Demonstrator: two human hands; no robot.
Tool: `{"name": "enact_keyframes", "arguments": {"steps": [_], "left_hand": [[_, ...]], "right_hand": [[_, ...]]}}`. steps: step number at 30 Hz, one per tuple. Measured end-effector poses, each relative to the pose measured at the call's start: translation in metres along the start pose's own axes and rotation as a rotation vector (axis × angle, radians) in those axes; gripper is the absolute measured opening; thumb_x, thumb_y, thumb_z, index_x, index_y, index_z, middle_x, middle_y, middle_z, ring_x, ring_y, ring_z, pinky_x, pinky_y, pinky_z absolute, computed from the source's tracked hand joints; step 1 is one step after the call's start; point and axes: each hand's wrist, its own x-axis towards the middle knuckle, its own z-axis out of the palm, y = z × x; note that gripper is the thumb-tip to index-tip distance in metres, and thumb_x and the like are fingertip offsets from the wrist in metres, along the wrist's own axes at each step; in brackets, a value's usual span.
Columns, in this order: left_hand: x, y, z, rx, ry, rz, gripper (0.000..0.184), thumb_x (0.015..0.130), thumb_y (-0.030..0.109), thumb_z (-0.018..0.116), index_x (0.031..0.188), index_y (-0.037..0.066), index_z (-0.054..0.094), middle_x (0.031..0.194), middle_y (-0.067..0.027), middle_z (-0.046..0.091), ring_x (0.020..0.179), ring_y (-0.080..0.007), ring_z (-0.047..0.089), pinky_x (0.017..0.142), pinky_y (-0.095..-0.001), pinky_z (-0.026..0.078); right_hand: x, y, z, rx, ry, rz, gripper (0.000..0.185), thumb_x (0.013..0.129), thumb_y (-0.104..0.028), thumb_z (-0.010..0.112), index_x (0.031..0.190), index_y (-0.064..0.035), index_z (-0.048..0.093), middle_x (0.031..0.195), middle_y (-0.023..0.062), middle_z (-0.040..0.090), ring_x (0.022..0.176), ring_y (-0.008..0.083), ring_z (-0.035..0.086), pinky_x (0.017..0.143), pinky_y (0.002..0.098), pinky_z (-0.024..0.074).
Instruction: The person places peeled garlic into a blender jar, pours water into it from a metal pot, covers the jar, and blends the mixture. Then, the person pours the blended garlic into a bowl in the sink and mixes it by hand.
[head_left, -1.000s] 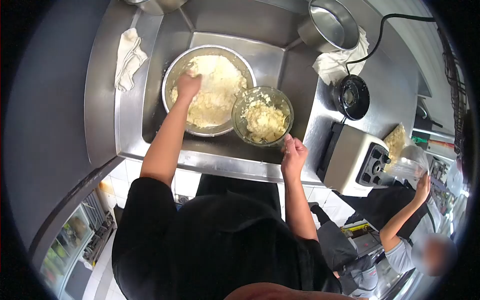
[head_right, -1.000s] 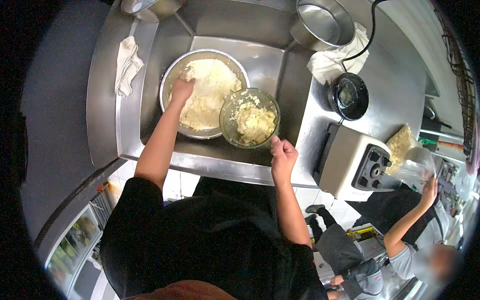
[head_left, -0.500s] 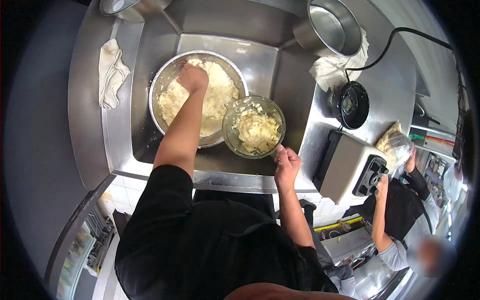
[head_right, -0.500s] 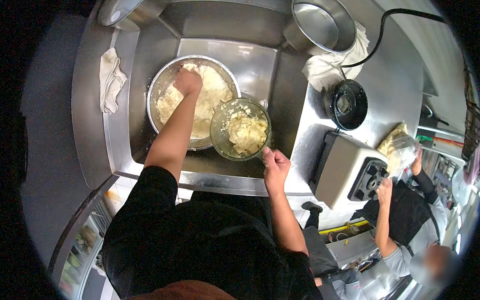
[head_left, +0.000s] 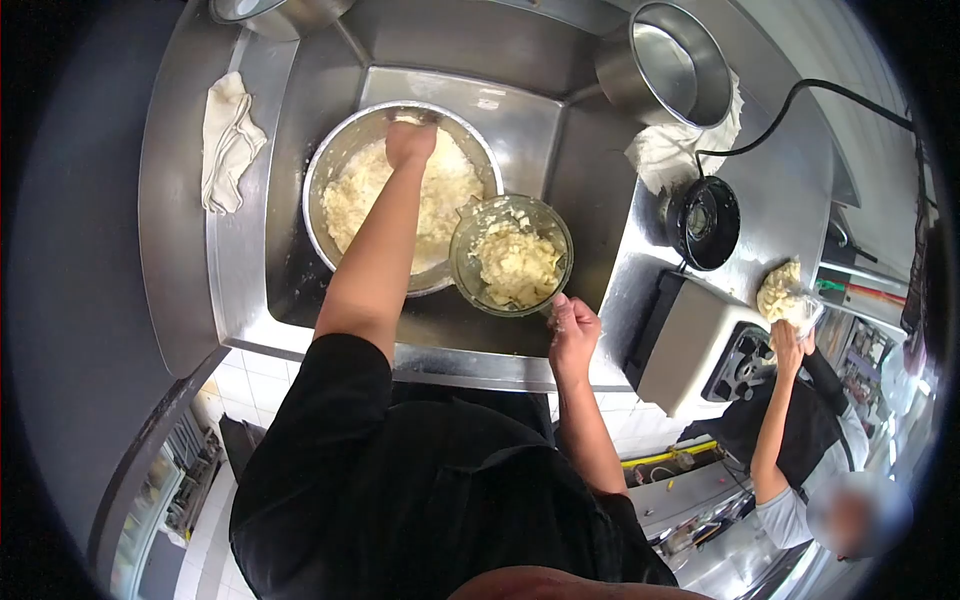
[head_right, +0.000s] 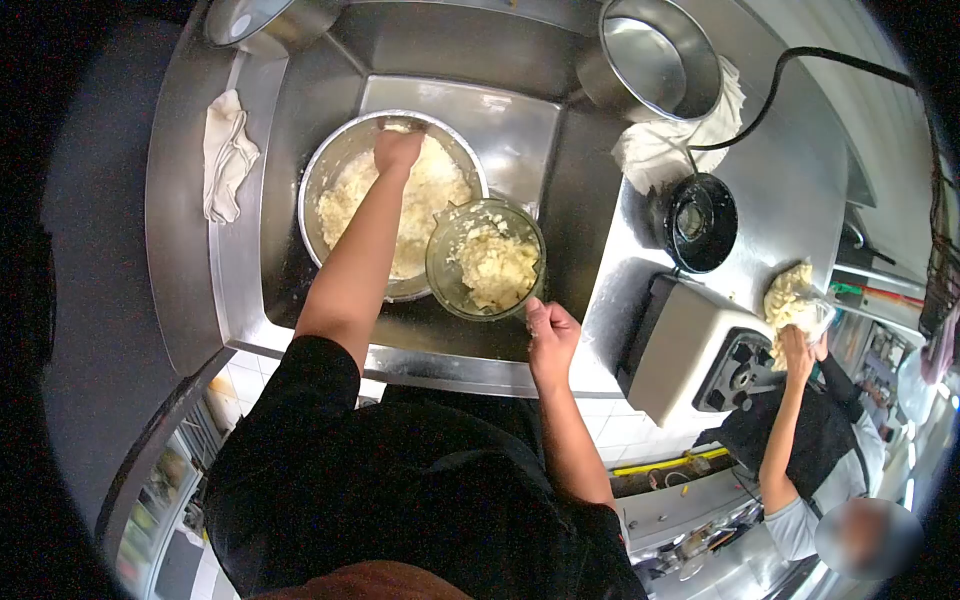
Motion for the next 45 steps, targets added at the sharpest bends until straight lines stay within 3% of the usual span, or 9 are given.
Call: {"name": "enact_keyframes", "arguments": {"steps": [7, 12, 20, 23, 25, 30, 35, 40, 45], "left_hand": [[0.031, -0.021, 0.013, -0.187, -0.129, -0.012, 0.041, 0.064, 0.028, 0.066, 0.088, -0.005, 0.064, 0.094, -0.0219, 0.064, 0.090, -0.0325, 0.062, 0.077, -0.0384, 0.047], [0.003, -0.025, -0.022, -0.541, -0.346, 0.259, 0.027, 0.074, 0.013, 0.062, 0.097, -0.002, 0.060, 0.086, -0.0089, 0.063, 0.075, -0.0159, 0.057, 0.065, -0.0301, 0.044], [-0.114, -0.024, -0.117, -0.680, -0.637, 0.487, 0.018, 0.081, 0.013, 0.061, 0.098, 0.006, 0.058, 0.085, -0.0020, 0.060, 0.081, -0.0123, 0.055, 0.071, -0.0271, 0.045], [-0.193, 0.014, -0.133, -0.019, -0.748, 0.826, 0.019, 0.081, 0.012, 0.059, 0.098, 0.004, 0.059, 0.092, -0.0101, 0.064, 0.086, -0.0188, 0.061, 0.077, -0.0296, 0.047], [-0.197, 0.015, -0.127, 0.037, -0.474, 1.119, 0.020, 0.082, 0.011, 0.058, 0.100, 0.004, 0.061, 0.089, -0.0115, 0.065, 0.083, -0.0228, 0.062, 0.076, -0.0307, 0.047], [-0.107, 0.010, -0.098, -0.126, -0.124, 0.616, 0.025, 0.080, 0.014, 0.060, 0.103, 0.003, 0.061, 0.085, -0.0148, 0.066, 0.074, -0.0258, 0.063, 0.070, -0.0337, 0.049], [-0.035, -0.015, -0.012, 0.127, 0.173, 0.859, 0.054, 0.075, 0.014, 0.063, 0.122, 0.000, 0.041, 0.112, -0.0224, 0.047, 0.104, -0.0377, 0.047, 0.088, -0.0415, 0.040], [-0.014, -0.049, 0.040, -0.031, 0.283, 1.001, 0.047, 0.075, 0.014, 0.061, 0.116, 0.002, 0.042, 0.105, -0.0222, 0.045, 0.098, -0.0388, 0.045, 0.086, -0.0451, 0.039], [-0.028, -0.030, 0.034, 0.049, 0.367, 0.584, 0.046, 0.069, 0.020, 0.063, 0.105, -0.001, 0.044, 0.101, -0.0231, 0.048, 0.093, -0.0384, 0.049, 0.084, -0.0453, 0.040]], "right_hand": [[0.002, 0.002, -0.001, -0.023, -0.016, -0.015, 0.037, 0.087, -0.022, 0.059, 0.055, -0.0085, 0.045, 0.053, -0.0021, 0.043, 0.049, 0.0053, 0.035, 0.046, 0.0218, 0.0253], [0.003, 0.001, -0.003, 0.000, -0.039, -0.007, 0.036, 0.087, -0.021, 0.059, 0.055, -0.0085, 0.045, 0.053, -0.0020, 0.043, 0.049, 0.0050, 0.035, 0.045, 0.0215, 0.0253], [0.007, -0.001, 0.000, 0.021, -0.046, 0.017, 0.039, 0.085, -0.020, 0.062, 0.054, -0.0096, 0.041, 0.053, -0.0054, 0.040, 0.050, 0.0034, 0.031, 0.045, 0.0220, 0.0230], [0.009, 0.005, 0.000, 0.010, -0.082, 0.021, 0.040, 0.085, -0.019, 0.061, 0.053, -0.0093, 0.040, 0.053, -0.0054, 0.040, 0.049, 0.0035, 0.031, 0.045, 0.0221, 0.0233], [0.010, 0.007, 0.000, -0.018, -0.058, 0.019, 0.040, 0.085, -0.018, 0.061, 0.052, -0.0093, 0.040, 0.053, -0.0053, 0.040, 0.050, 0.0035, 0.031, 0.045, 0.0222, 0.0233], [0.003, 0.003, -0.004, 0.032, -0.034, 0.017, 0.040, 0.084, -0.018, 0.062, 0.052, -0.0092, 0.040, 0.053, -0.0053, 0.041, 0.050, 0.0034, 0.031, 0.046, 0.0220, 0.0236], [0.003, 0.004, -0.004, 0.021, -0.016, 0.015, 0.038, 0.085, -0.017, 0.061, 0.053, -0.0089, 0.041, 0.054, -0.0051, 0.041, 0.051, 0.0035, 0.032, 0.046, 0.0216, 0.0241], [0.003, 0.007, -0.002, 0.030, -0.008, 0.006, 0.037, 0.085, -0.019, 0.061, 0.055, -0.0081, 0.043, 0.055, -0.0034, 0.043, 0.051, 0.0045, 0.035, 0.048, 0.0212, 0.0263], [0.001, 0.006, -0.001, 0.032, -0.036, 0.018, 0.036, 0.086, -0.020, 0.060, 0.056, -0.0080, 0.044, 0.054, -0.0019, 0.044, 0.051, 0.0055, 0.036, 0.048, 0.0215, 0.0273]]}}
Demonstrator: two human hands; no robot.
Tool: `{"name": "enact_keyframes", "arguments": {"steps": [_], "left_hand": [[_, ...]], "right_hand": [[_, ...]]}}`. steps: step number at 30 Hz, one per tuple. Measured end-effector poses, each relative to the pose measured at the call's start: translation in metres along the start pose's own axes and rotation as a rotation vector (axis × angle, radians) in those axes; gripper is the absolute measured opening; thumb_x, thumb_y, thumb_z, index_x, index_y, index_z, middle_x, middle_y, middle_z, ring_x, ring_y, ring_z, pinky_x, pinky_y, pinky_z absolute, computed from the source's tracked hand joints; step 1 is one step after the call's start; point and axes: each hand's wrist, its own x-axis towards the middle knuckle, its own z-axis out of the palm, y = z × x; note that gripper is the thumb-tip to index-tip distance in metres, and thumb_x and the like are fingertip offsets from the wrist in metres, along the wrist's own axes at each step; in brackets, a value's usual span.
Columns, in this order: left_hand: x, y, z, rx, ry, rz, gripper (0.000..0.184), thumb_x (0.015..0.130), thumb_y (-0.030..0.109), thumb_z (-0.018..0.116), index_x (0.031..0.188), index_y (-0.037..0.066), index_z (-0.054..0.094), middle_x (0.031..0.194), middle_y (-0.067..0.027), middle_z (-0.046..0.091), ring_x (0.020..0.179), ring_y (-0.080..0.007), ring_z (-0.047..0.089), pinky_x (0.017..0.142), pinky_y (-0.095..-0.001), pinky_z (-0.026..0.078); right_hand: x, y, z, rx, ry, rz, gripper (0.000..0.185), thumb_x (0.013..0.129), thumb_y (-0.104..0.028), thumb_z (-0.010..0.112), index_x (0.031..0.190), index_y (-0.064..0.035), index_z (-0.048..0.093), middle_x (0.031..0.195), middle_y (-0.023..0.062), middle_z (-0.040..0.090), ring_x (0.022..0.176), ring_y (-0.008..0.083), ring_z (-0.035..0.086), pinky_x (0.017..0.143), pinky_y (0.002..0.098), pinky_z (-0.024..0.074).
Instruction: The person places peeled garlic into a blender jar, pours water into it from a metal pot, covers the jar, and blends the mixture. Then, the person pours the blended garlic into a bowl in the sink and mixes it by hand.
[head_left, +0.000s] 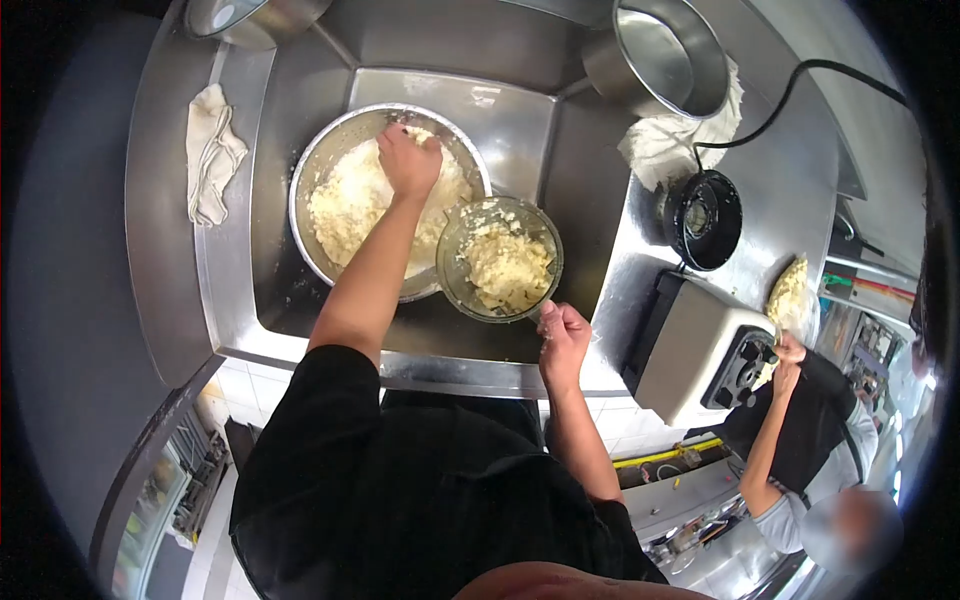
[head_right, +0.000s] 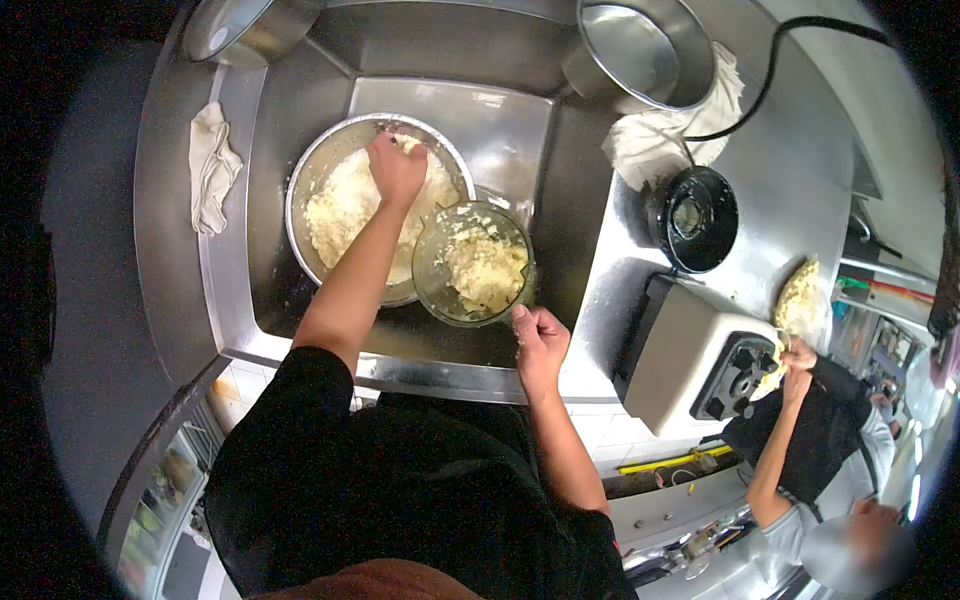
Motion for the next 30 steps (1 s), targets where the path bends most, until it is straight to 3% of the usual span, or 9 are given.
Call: {"name": "enact_keyframes", "arguments": {"steps": [4, 9, 12, 15, 18, 22, 24, 26, 30], "left_hand": [[0.010, 0.006, 0.015, -0.002, -0.005, -0.318, 0.043, 0.068, 0.017, 0.061, 0.101, -0.005, 0.044, 0.101, -0.0243, 0.048, 0.096, -0.0400, 0.049, 0.082, -0.0455, 0.042], [0.014, -0.004, 0.012, -0.176, -0.100, -0.273, 0.032, 0.068, 0.016, 0.063, 0.095, 0.001, 0.054, 0.083, -0.0174, 0.059, 0.079, -0.0380, 0.057, 0.079, -0.0438, 0.045], [0.013, -0.019, 0.006, -0.400, -0.112, -0.114, 0.020, 0.072, 0.012, 0.063, 0.091, 0.006, 0.058, 0.075, -0.0090, 0.061, 0.071, -0.0305, 0.059, 0.072, -0.0399, 0.047], [0.011, -0.003, -0.055, -1.197, -0.445, -0.531, 0.010, 0.081, 0.000, 0.056, 0.088, 0.006, 0.056, 0.077, 0.0003, 0.057, 0.072, -0.0086, 0.054, 0.062, -0.0219, 0.042], [-0.004, 0.006, -0.106, -1.419, -0.461, -0.641, 0.010, 0.080, 0.001, 0.058, 0.089, 0.006, 0.055, 0.083, -0.0016, 0.059, 0.073, -0.0088, 0.054, 0.063, -0.0209, 0.041], [-0.056, 0.051, -0.171, -1.131, -0.618, -0.119, 0.011, 0.083, 0.005, 0.057, 0.094, 0.005, 0.056, 0.097, -0.0080, 0.063, 0.085, -0.0180, 0.059, 0.077, -0.0299, 0.046], [-0.078, 0.085, -0.200, -0.551, -0.905, 0.060, 0.018, 0.083, 0.007, 0.057, 0.100, 0.005, 0.058, 0.101, -0.0116, 0.062, 0.092, -0.0240, 0.060, 0.083, -0.0317, 0.045], [-0.090, 0.090, -0.194, -0.499, -0.604, 0.486, 0.023, 0.081, 0.006, 0.057, 0.104, 0.006, 0.059, 0.101, -0.0135, 0.061, 0.092, -0.0275, 0.060, 0.083, -0.0318, 0.046], [-0.053, 0.061, -0.173, -0.553, -0.357, 0.104, 0.023, 0.078, 0.005, 0.057, 0.100, 0.004, 0.060, 0.097, -0.0160, 0.062, 0.091, -0.0274, 0.061, 0.083, -0.0328, 0.046]], "right_hand": [[0.000, 0.006, -0.003, 0.000, 0.023, -0.021, 0.036, 0.086, -0.021, 0.060, 0.056, -0.0081, 0.044, 0.053, -0.0020, 0.043, 0.051, 0.0059, 0.036, 0.049, 0.0218, 0.0276], [0.000, 0.007, -0.002, -0.001, 0.011, -0.021, 0.036, 0.086, -0.021, 0.061, 0.056, -0.0086, 0.045, 0.053, -0.0017, 0.043, 0.050, 0.0063, 0.036, 0.048, 0.0220, 0.0271], [0.001, 0.004, -0.001, 0.005, 0.017, -0.017, 0.036, 0.086, -0.022, 0.061, 0.056, -0.0087, 0.045, 0.052, -0.0016, 0.043, 0.050, 0.0062, 0.035, 0.048, 0.0222, 0.0269], [0.002, 0.003, 0.000, -0.002, 0.023, -0.023, 0.036, 0.086, -0.022, 0.060, 0.056, -0.0091, 0.044, 0.052, -0.0017, 0.043, 0.049, 0.0060, 0.035, 0.047, 0.0221, 0.0265], [0.002, 0.001, 0.000, -0.012, 0.006, -0.002, 0.038, 0.085, -0.020, 0.061, 0.055, -0.0093, 0.042, 0.053, -0.0039, 0.042, 0.047, 0.0043, 0.031, 0.043, 0.0216, 0.0229], [0.005, 0.004, 0.002, 0.007, -0.032, 0.019, 0.039, 0.085, -0.021, 0.062, 0.054, -0.0096, 0.041, 0.053, -0.0041, 0.041, 0.046, 0.0040, 0.031, 0.042, 0.0217, 0.0219], [0.006, 0.004, 0.006, 0.003, -0.069, 0.032, 0.039, 0.085, -0.021, 0.062, 0.054, -0.0100, 0.041, 0.052, -0.0046, 0.041, 0.047, 0.0038, 0.031, 0.042, 0.0217, 0.0222], [0.006, 0.005, 0.005, -0.023, -0.062, 0.010, 0.040, 0.085, -0.021, 0.062, 0.053, -0.0102, 0.041, 0.052, -0.0046, 0.040, 0.047, 0.0038, 0.031, 0.042, 0.0216, 0.0223], [0.001, 0.003, 0.002, -0.001, -0.028, -0.016, 0.039, 0.085, -0.022, 0.062, 0.054, -0.0106, 0.041, 0.052, -0.0047, 0.040, 0.047, 0.0039, 0.031, 0.043, 0.0214, 0.0221]]}}
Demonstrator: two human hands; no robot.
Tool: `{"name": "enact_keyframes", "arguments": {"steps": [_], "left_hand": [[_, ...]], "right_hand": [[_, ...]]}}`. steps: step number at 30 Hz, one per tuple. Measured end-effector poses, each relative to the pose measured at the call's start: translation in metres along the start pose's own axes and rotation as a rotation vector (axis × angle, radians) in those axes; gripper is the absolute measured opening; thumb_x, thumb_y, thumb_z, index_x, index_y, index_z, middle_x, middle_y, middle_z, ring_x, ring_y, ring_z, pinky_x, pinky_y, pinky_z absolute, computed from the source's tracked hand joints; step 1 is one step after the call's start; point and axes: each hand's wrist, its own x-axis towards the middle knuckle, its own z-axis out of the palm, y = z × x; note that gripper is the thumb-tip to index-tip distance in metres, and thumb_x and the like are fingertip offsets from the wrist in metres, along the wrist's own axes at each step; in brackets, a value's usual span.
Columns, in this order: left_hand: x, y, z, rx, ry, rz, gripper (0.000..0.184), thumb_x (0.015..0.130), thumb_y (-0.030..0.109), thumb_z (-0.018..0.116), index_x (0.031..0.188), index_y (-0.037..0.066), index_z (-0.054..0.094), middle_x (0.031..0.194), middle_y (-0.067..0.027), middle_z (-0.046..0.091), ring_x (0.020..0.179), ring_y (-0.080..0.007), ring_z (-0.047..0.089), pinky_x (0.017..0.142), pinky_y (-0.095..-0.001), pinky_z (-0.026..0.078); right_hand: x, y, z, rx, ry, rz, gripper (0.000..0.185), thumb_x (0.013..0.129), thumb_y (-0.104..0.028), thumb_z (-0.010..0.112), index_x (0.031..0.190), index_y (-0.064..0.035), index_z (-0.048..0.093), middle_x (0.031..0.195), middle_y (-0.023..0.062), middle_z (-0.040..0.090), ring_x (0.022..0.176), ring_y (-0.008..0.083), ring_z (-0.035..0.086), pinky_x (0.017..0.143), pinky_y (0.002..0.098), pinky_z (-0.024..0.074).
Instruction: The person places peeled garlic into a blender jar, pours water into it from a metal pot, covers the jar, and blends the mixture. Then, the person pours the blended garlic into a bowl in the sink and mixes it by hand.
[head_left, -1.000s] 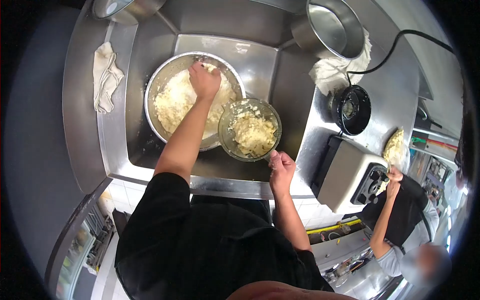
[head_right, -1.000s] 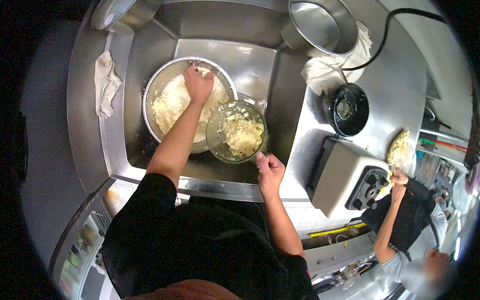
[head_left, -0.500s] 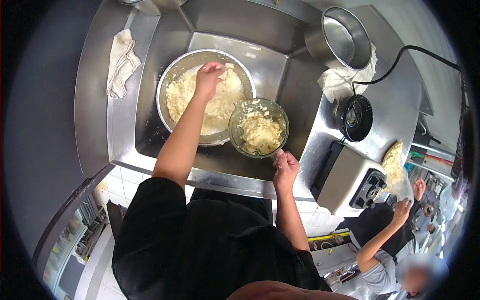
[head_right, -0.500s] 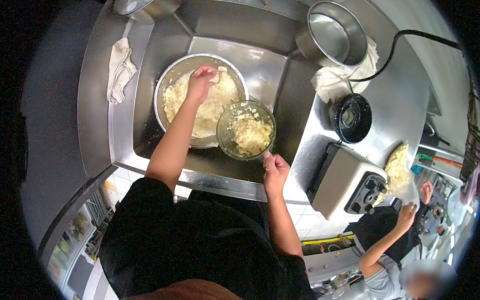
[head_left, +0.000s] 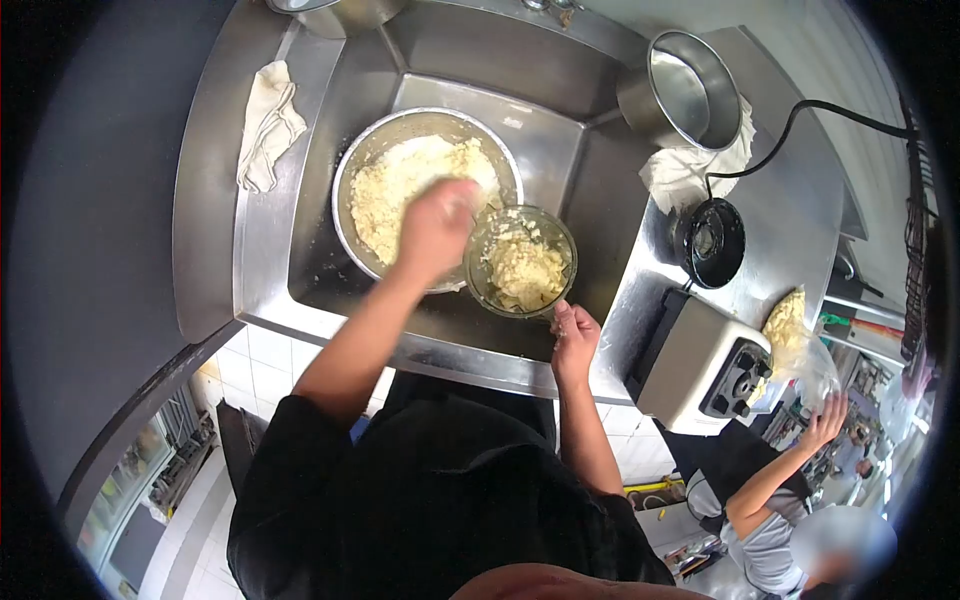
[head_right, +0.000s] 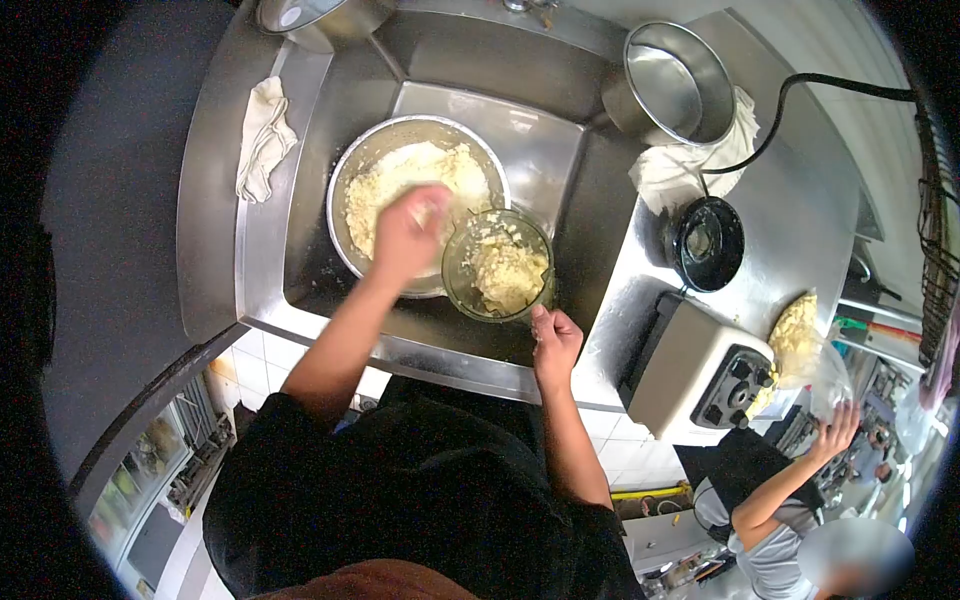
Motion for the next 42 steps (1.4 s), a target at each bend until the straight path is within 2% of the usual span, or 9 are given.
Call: {"name": "enact_keyframes", "arguments": {"steps": [3, 5, 8, 16, 23, 24, 26, 34, 42], "left_hand": [[0.056, -0.088, -0.018, 0.674, 0.057, -0.257, 0.035, 0.078, 0.017, 0.058, 0.110, 0.004, 0.057, 0.108, -0.0179, 0.058, 0.100, -0.0336, 0.055, 0.089, -0.0404, 0.041], [0.064, -0.170, -0.019, 0.852, 0.016, 0.182, 0.036, 0.077, 0.013, 0.056, 0.112, 0.004, 0.055, 0.111, -0.0168, 0.056, 0.104, -0.0327, 0.051, 0.090, -0.0398, 0.039], [0.068, -0.174, -0.029, 0.933, -0.309, 0.079, 0.034, 0.075, 0.007, 0.053, 0.110, 0.004, 0.056, 0.108, -0.0154, 0.057, 0.107, -0.0301, 0.049, 0.089, -0.0397, 0.040], [0.042, -0.154, -0.070, 0.922, -0.383, -0.026, 0.025, 0.073, -0.003, 0.048, 0.093, 0.004, 0.060, 0.097, -0.0163, 0.059, 0.098, -0.0330, 0.053, 0.083, -0.0396, 0.044], [0.076, -0.177, -0.037, 0.810, -0.286, 0.388, 0.031, 0.076, 0.002, 0.049, 0.106, 0.004, 0.054, 0.112, -0.0145, 0.052, 0.105, -0.0306, 0.049, 0.089, -0.0402, 0.040], [0.078, -0.181, -0.033, 0.802, -0.290, 0.383, 0.031, 0.076, 0.002, 0.049, 0.106, 0.004, 0.054, 0.112, -0.0145, 0.052, 0.105, -0.0306, 0.049, 0.089, -0.0402, 0.040], [0.081, -0.166, -0.029, 0.967, -0.439, 0.033, 0.033, 0.078, 0.004, 0.046, 0.111, 0.004, 0.052, 0.116, -0.0148, 0.049, 0.105, -0.0305, 0.048, 0.090, -0.0393, 0.039], [0.034, -0.143, -0.075, 1.137, -0.540, 0.120, 0.020, 0.076, 0.002, 0.048, 0.094, 0.003, 0.056, 0.101, -0.0151, 0.054, 0.099, -0.0311, 0.051, 0.083, -0.0403, 0.043], [0.000, -0.022, -0.060, 0.447, -0.058, -0.017, 0.025, 0.074, -0.009, 0.051, 0.096, 0.001, 0.055, 0.097, -0.0166, 0.057, 0.092, -0.0331, 0.054, 0.081, -0.0351, 0.043]], "right_hand": [[-0.002, -0.001, -0.002, 0.025, 0.019, -0.002, 0.038, 0.085, -0.022, 0.062, 0.055, -0.0109, 0.042, 0.052, -0.0046, 0.040, 0.047, 0.0040, 0.031, 0.043, 0.0212, 0.0218], [-0.001, -0.005, -0.003, 0.003, 0.028, 0.015, 0.037, 0.086, -0.022, 0.061, 0.055, -0.0100, 0.043, 0.053, -0.0031, 0.041, 0.049, 0.0051, 0.033, 0.046, 0.0216, 0.0244], [-0.007, -0.003, -0.006, 0.002, 0.045, 0.031, 0.037, 0.086, -0.021, 0.060, 0.056, -0.0102, 0.042, 0.053, -0.0035, 0.041, 0.050, 0.0050, 0.033, 0.046, 0.0219, 0.0241], [-0.005, -0.005, -0.006, -0.020, 0.036, 0.007, 0.037, 0.086, -0.023, 0.060, 0.056, -0.0075, 0.045, 0.053, -0.0006, 0.045, 0.051, 0.0072, 0.037, 0.050, 0.0228, 0.0286], [-0.002, 0.004, -0.003, 0.031, 0.027, 0.011, 0.036, 0.085, -0.022, 0.061, 0.056, -0.0090, 0.044, 0.052, -0.0018, 0.041, 0.051, 0.0067, 0.036, 0.049, 0.0225, 0.0283], [-0.004, 0.004, -0.004, 0.040, 0.030, 0.023, 0.036, 0.085, -0.022, 0.061, 0.056, -0.0092, 0.044, 0.053, -0.0019, 0.042, 0.051, 0.0068, 0.036, 0.049, 0.0224, 0.0284], [-0.006, 0.009, -0.006, 0.023, 0.038, 0.033, 0.036, 0.085, -0.022, 0.061, 0.056, -0.0093, 0.044, 0.053, -0.0021, 0.042, 0.050, 0.0068, 0.036, 0.049, 0.0225, 0.0283], [-0.006, 0.004, -0.007, 0.013, 0.007, 0.025, 0.036, 0.086, -0.024, 0.060, 0.057, -0.0095, 0.044, 0.053, -0.0030, 0.041, 0.051, 0.0058, 0.035, 0.048, 0.0218, 0.0267], [-0.005, 0.009, -0.010, 0.038, -0.034, -0.016, 0.036, 0.086, -0.025, 0.060, 0.058, -0.0116, 0.044, 0.054, -0.0040, 0.042, 0.047, 0.0031, 0.032, 0.041, 0.0202, 0.0214]]}}
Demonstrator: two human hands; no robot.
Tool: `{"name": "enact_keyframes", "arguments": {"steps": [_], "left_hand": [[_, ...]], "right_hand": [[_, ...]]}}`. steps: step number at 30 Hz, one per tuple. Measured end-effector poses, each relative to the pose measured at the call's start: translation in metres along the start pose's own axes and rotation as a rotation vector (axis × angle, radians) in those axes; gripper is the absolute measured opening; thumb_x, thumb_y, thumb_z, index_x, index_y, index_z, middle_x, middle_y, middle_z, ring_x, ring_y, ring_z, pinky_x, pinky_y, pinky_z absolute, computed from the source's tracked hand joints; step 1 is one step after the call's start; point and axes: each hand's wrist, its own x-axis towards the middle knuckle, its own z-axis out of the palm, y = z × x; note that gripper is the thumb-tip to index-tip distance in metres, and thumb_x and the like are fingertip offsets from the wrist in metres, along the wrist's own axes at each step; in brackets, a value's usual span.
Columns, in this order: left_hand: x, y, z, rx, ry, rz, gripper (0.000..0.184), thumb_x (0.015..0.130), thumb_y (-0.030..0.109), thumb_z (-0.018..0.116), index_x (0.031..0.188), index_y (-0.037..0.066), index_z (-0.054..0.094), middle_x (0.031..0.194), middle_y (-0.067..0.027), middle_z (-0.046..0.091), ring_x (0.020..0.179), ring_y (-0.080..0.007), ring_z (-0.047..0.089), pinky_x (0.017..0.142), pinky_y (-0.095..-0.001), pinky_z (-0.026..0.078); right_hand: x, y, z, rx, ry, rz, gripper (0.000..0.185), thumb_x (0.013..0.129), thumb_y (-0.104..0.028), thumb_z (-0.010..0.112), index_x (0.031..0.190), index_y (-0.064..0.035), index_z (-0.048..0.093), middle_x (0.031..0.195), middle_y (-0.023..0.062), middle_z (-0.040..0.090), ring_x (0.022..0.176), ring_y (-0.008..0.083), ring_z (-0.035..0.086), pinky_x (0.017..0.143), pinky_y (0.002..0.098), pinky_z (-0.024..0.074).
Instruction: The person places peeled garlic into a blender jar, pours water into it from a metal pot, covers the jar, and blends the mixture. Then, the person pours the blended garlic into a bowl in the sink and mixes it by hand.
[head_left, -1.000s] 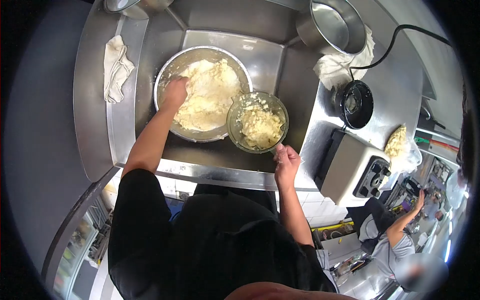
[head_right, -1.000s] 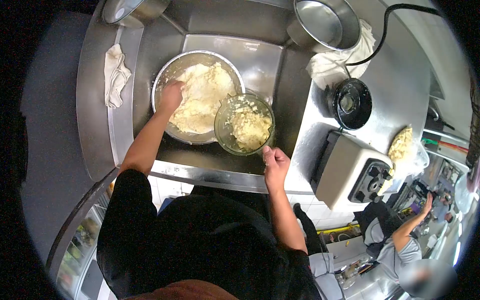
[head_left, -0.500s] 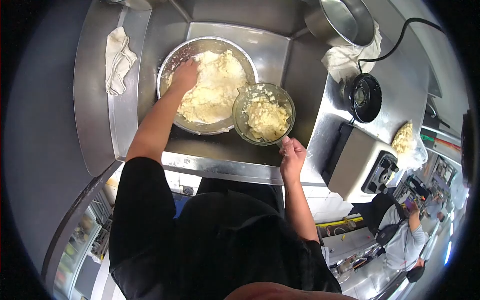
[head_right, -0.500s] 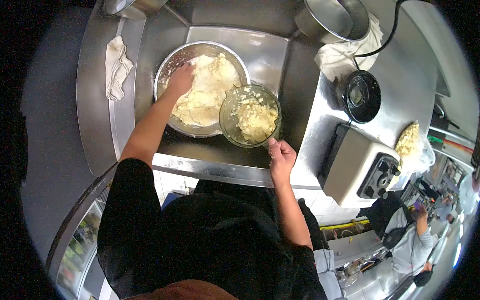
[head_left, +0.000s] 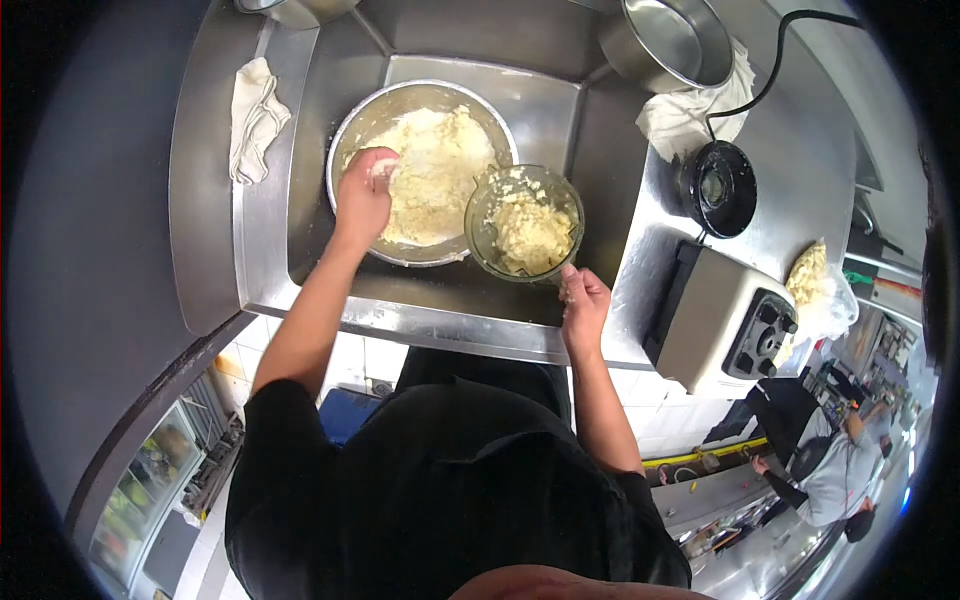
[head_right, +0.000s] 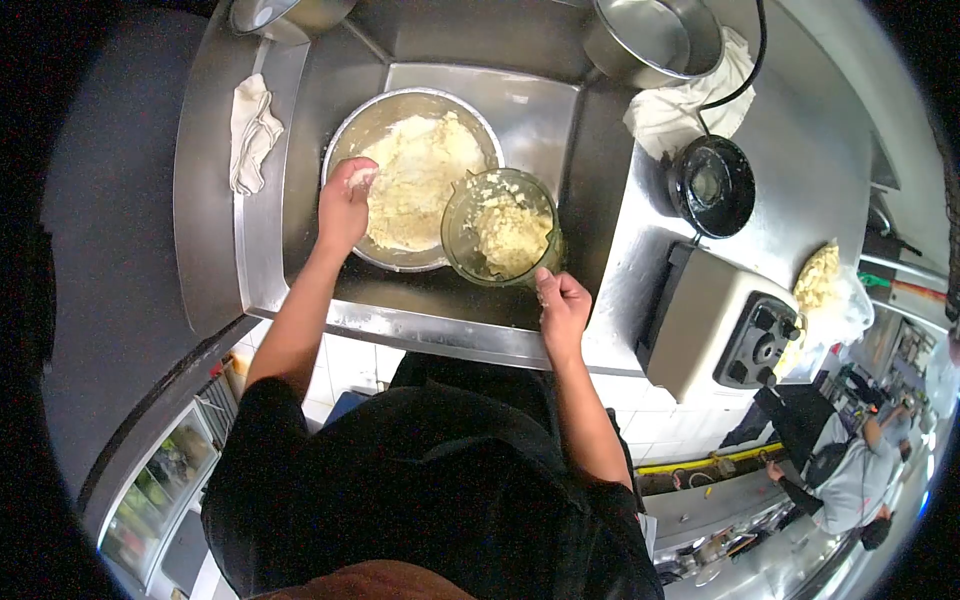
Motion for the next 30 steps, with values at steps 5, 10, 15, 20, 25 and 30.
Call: {"name": "enact_keyframes", "arguments": {"steps": [5, 10, 15, 20, 25, 30], "left_hand": [[-0.038, 0.092, 0.013, -0.503, -0.080, 0.117, 0.021, 0.081, -0.002, 0.053, 0.101, 0.002, 0.056, 0.101, -0.0149, 0.058, 0.092, -0.0247, 0.057, 0.083, -0.0318, 0.044], [-0.039, 0.106, 0.031, -0.409, -0.304, 0.229, 0.016, 0.085, 0.006, 0.053, 0.098, 0.003, 0.062, 0.099, -0.0128, 0.064, 0.093, -0.0204, 0.061, 0.082, -0.0296, 0.046], [0.021, 0.005, 0.016, -0.117, -0.160, -0.169, 0.028, 0.081, 0.008, 0.058, 0.109, 0.006, 0.058, 0.108, -0.0160, 0.060, 0.098, -0.0266, 0.059, 0.085, -0.0322, 0.046], [0.033, -0.087, 0.053, 0.718, -0.358, -0.037, 0.053, 0.075, 0.016, 0.066, 0.124, 0.010, 0.045, 0.129, -0.0203, 0.041, 0.116, -0.0296, 0.044, 0.095, -0.0350, 0.039], [0.040, -0.121, 0.063, 0.556, -0.327, -0.070, 0.041, 0.073, 0.006, 0.060, 0.114, 0.011, 0.056, 0.111, -0.0218, 0.055, 0.104, -0.0336, 0.053, 0.088, -0.0387, 0.042], [0.037, -0.074, 0.040, 0.292, -0.308, -0.152, 0.031, 0.071, -0.001, 0.053, 0.100, 0.007, 0.063, 0.095, -0.0197, 0.061, 0.094, -0.0340, 0.057, 0.084, -0.0399, 0.044]], "right_hand": [[0.000, -0.007, 0.003, -0.041, 0.001, 0.036, 0.037, 0.084, -0.024, 0.062, 0.055, -0.0103, 0.044, 0.053, -0.0048, 0.043, 0.047, 0.0029, 0.032, 0.042, 0.0206, 0.0235], [-0.006, -0.022, 0.005, -0.034, 0.012, 0.040, 0.039, 0.084, -0.022, 0.063, 0.053, -0.0078, 0.044, 0.053, -0.0051, 0.042, 0.049, 0.0034, 0.033, 0.045, 0.0221, 0.0248], [-0.004, -0.020, -0.008, 0.025, 0.042, -0.043, 0.035, 0.085, -0.021, 0.060, 0.055, -0.0087, 0.047, 0.053, -0.0038, 0.041, 0.050, 0.0051, 0.034, 0.048, 0.0233, 0.0257], [-0.002, -0.008, -0.010, 0.222, 0.105, -0.034, 0.032, 0.084, -0.021, 0.060, 0.058, -0.0076, 0.049, 0.054, -0.0024, 0.044, 0.050, 0.0065, 0.037, 0.048, 0.0231, 0.0262], [-0.008, -0.002, -0.012, 0.249, 0.202, -0.002, 0.032, 0.084, -0.022, 0.061, 0.058, -0.0076, 0.049, 0.054, -0.0014, 0.044, 0.050, 0.0083, 0.037, 0.048, 0.0239, 0.0268], [-0.006, -0.006, -0.011, 0.277, 0.210, -0.014, 0.027, 0.084, -0.023, 0.060, 0.064, -0.0047, 0.055, 0.057, 0.0003, 0.049, 0.052, 0.0084, 0.041, 0.050, 0.0228, 0.0297]]}}
